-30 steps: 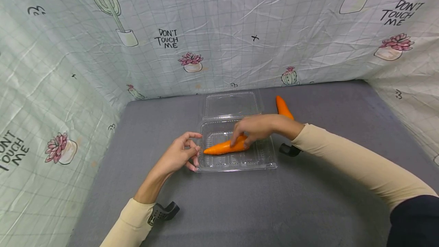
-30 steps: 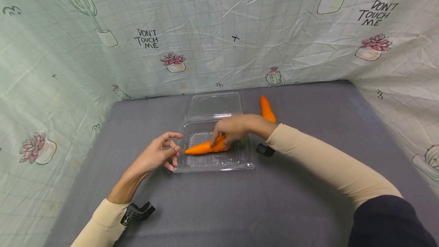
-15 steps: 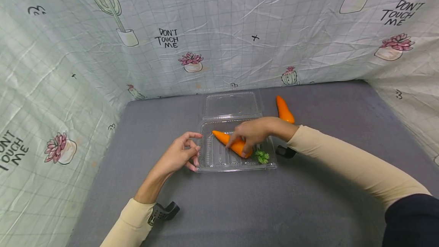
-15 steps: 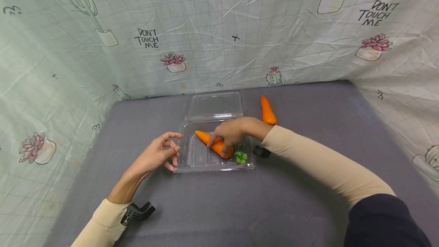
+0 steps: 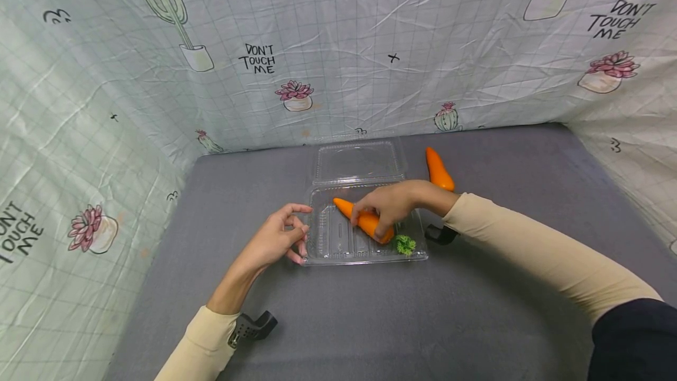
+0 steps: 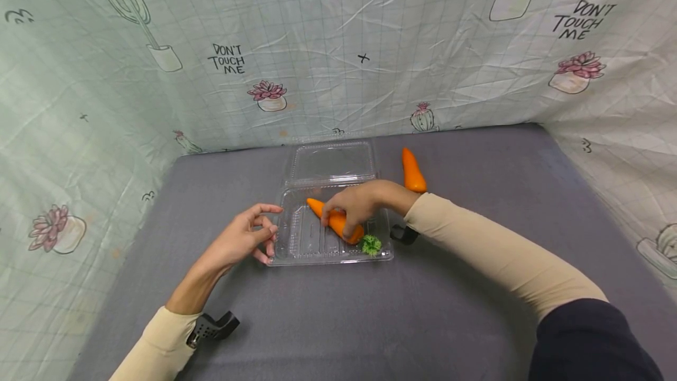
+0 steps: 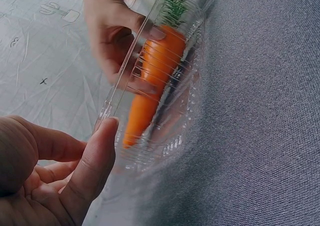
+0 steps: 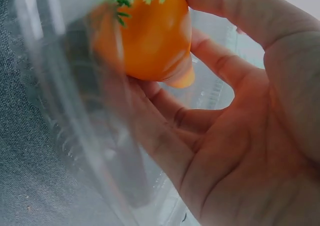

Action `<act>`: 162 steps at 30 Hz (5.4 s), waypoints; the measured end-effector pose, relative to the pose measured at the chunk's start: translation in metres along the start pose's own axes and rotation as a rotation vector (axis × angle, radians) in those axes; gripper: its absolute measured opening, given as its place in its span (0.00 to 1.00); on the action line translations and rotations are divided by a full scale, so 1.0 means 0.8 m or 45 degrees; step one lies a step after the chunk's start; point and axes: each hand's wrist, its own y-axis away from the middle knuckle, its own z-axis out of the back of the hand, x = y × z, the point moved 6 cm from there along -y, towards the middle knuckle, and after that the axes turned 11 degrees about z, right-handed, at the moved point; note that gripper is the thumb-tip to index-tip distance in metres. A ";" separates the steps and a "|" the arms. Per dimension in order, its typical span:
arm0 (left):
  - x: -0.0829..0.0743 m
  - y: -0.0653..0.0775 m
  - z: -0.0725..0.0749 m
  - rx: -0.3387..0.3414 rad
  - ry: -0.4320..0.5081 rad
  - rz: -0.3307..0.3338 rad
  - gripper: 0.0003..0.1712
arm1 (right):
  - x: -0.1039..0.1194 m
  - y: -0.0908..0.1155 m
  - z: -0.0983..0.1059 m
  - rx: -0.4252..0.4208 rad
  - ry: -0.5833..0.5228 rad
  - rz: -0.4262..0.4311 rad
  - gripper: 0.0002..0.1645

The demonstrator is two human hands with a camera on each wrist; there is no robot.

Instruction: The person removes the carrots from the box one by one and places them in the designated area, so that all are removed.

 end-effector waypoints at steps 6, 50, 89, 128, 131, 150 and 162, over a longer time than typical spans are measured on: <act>0.000 -0.001 0.000 0.000 -0.006 -0.005 0.26 | -0.003 0.001 0.001 -0.031 -0.059 0.021 0.34; 0.003 -0.001 0.002 0.006 0.025 0.005 0.27 | 0.001 0.071 0.023 -0.327 -0.468 0.286 0.35; 0.002 -0.001 0.002 0.008 0.007 0.010 0.27 | -0.026 0.167 0.044 -0.672 -0.394 0.186 0.35; 0.002 -0.001 0.003 0.022 -0.002 0.007 0.28 | -0.113 0.258 0.044 -0.849 -0.399 -0.150 0.35; 0.002 -0.001 0.003 0.020 -0.003 0.017 0.28 | -0.122 0.262 0.043 -0.846 -0.434 -0.168 0.35; 0.001 0.000 0.003 0.024 0.011 0.029 0.28 | -0.162 0.270 0.031 -0.804 -0.403 -0.214 0.37; -0.001 -0.001 0.003 0.030 0.018 0.028 0.28 | -0.183 0.262 0.022 -0.763 -0.436 -0.242 0.38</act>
